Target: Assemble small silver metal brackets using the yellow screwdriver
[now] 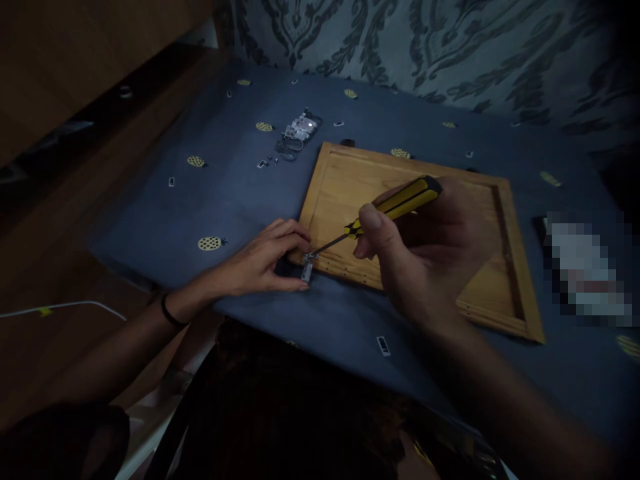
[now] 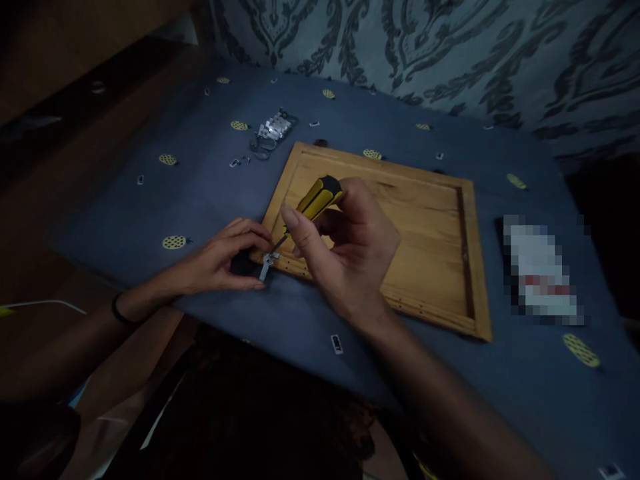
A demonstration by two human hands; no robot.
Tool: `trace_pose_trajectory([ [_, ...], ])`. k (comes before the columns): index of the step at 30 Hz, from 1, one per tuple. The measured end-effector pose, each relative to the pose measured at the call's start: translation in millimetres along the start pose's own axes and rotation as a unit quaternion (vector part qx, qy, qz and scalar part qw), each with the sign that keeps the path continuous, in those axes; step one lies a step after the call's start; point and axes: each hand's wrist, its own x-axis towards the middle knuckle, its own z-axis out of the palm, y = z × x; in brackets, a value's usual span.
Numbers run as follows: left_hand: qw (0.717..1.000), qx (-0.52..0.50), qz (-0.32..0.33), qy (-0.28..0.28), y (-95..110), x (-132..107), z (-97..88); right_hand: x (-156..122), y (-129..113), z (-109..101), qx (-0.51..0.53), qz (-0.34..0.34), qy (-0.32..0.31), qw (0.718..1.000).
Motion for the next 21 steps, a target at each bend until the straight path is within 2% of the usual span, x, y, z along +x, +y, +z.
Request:
trace_pose_trajectory([
  [11, 1.0, -0.002, 0.02, 0.011, -1.7, 0.2, 1.0, -2.0, 2.4, 1.3, 0.008, 0.028, 0.0, 1.0],
  [18, 1.0, 0.003, 0.008, 0.003, 0.0, 0.4, 0.1, -4.4, 4.0, 1.3, 0.009, 0.032, -0.005, 0.999],
  [21, 1.0, 0.005, 0.001, -0.001, -0.3, 0.6, 0.2, -1.1, 0.1, -1.8, 0.025, 0.041, -0.033, 0.998],
])
